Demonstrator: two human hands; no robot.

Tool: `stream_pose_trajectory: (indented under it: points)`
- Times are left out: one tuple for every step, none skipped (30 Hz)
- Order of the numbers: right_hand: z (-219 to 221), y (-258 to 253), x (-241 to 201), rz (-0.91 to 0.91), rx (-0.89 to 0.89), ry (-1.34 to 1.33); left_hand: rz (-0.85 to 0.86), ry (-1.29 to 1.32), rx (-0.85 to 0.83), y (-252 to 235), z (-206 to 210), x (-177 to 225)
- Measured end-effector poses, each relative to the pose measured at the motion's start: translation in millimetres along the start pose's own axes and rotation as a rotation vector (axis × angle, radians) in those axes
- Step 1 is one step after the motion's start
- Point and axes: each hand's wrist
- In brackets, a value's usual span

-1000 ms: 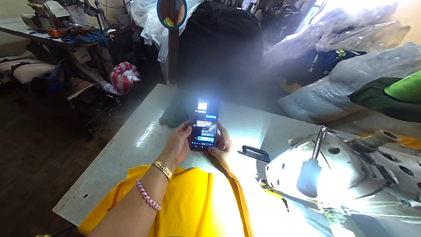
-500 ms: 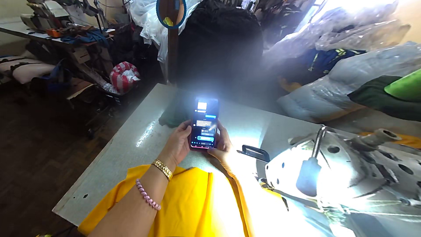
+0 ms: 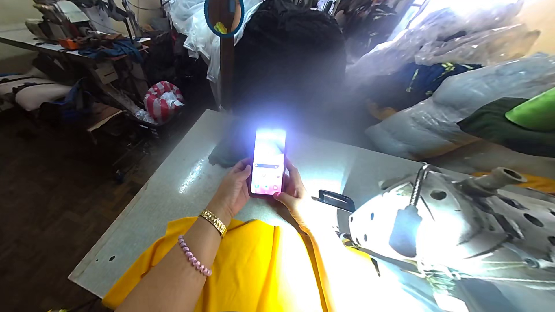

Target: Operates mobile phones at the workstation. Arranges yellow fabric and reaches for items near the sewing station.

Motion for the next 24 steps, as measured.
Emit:
stream_pose_trajectory:
  points:
    - [0, 0, 0, -0.007, 0.001, -0.005, -0.001, -0.002, -0.002, 0, 0, 0]
    - [0, 0, -1, -0.010, -0.006, -0.021, -0.003, -0.009, -0.001, 0, 0, 0]
    - [0, -1, 0, -0.018, -0.015, -0.052, -0.005, -0.013, 0.002, 1, 0, 1]
    - [-1, -2, 1, -0.020, -0.017, -0.078, -0.005, -0.013, 0.000, 1, 0, 1]
    - [-2, -2, 1, -0.021, -0.015, -0.092, -0.005, -0.011, -0.001, 1, 0, 1]
    - [-2, -3, 1, -0.023, -0.006, -0.103, -0.006, -0.009, -0.003, 1, 0, 1]
    - [-1, -3, 1, -0.018, 0.006, -0.107, -0.007, -0.012, -0.003, 1, 0, 1]
    - [-1, -2, 0, -0.013, 0.013, -0.110, -0.008, -0.016, 0.000, 1, 1, 1]
    - [0, -2, -1, -0.012, 0.017, -0.117, -0.007, -0.015, -0.001, 0, 1, 1]
    - [1, -2, -1, -0.014, 0.017, -0.125, -0.006, -0.013, -0.004, 1, 1, 1]
    - [1, -1, -1, -0.019, 0.013, -0.127, -0.005, -0.015, -0.005, 1, 0, 1]
    - [1, -1, -1, -0.025, 0.015, -0.124, -0.004, -0.016, -0.011, 1, 0, 1]
    - [2, -1, 0, -0.027, 0.019, -0.119, -0.005, -0.017, -0.012, 1, 0, 1]
    - [2, -2, 0, -0.032, 0.024, -0.114, -0.008, -0.016, -0.012, 1, 0, 1]
    - [2, -2, 0, -0.042, 0.034, -0.112, -0.010, -0.014, -0.014, 1, 0, 1]
    - [3, -2, 0, -0.055, 0.052, -0.116, -0.010, -0.013, -0.013, 0, 1, 1]
    - [5, -2, 0, -0.060, 0.075, -0.125, -0.010, -0.011, -0.016, 0, 1, 1]
    - [7, -1, -2, -0.059, 0.097, -0.128, -0.010, -0.008, -0.017, 0, 1, 1]
    - [8, -1, -3, -0.058, 0.114, -0.121, -0.010, -0.006, -0.020, 0, 1, 1]
    - [8, -1, -4, -0.054, 0.121, -0.105, -0.010, -0.003, -0.022, 0, 1, 1]
    - [9, 0, -4, -0.045, 0.128, -0.067, -0.010, -0.004, -0.024, 0, 1, 1]
    - [11, 1, -3, -0.048, 0.140, 0.001, -0.010, -0.011, -0.028, 0, 1, 1]
    - [14, 1, 0, -0.066, 0.161, 0.083, -0.009, -0.020, -0.030, -1, 0, 1]
    - [16, 2, 4, -0.081, 0.183, 0.157, -0.007, -0.029, -0.031, -1, 0, 0]
Point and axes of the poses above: each hand's wrist, its own y-axis away from the middle knuckle, its own z-axis out of the palm, x = y × z, and after that the axes turned 14 degrees about -y, right-handed
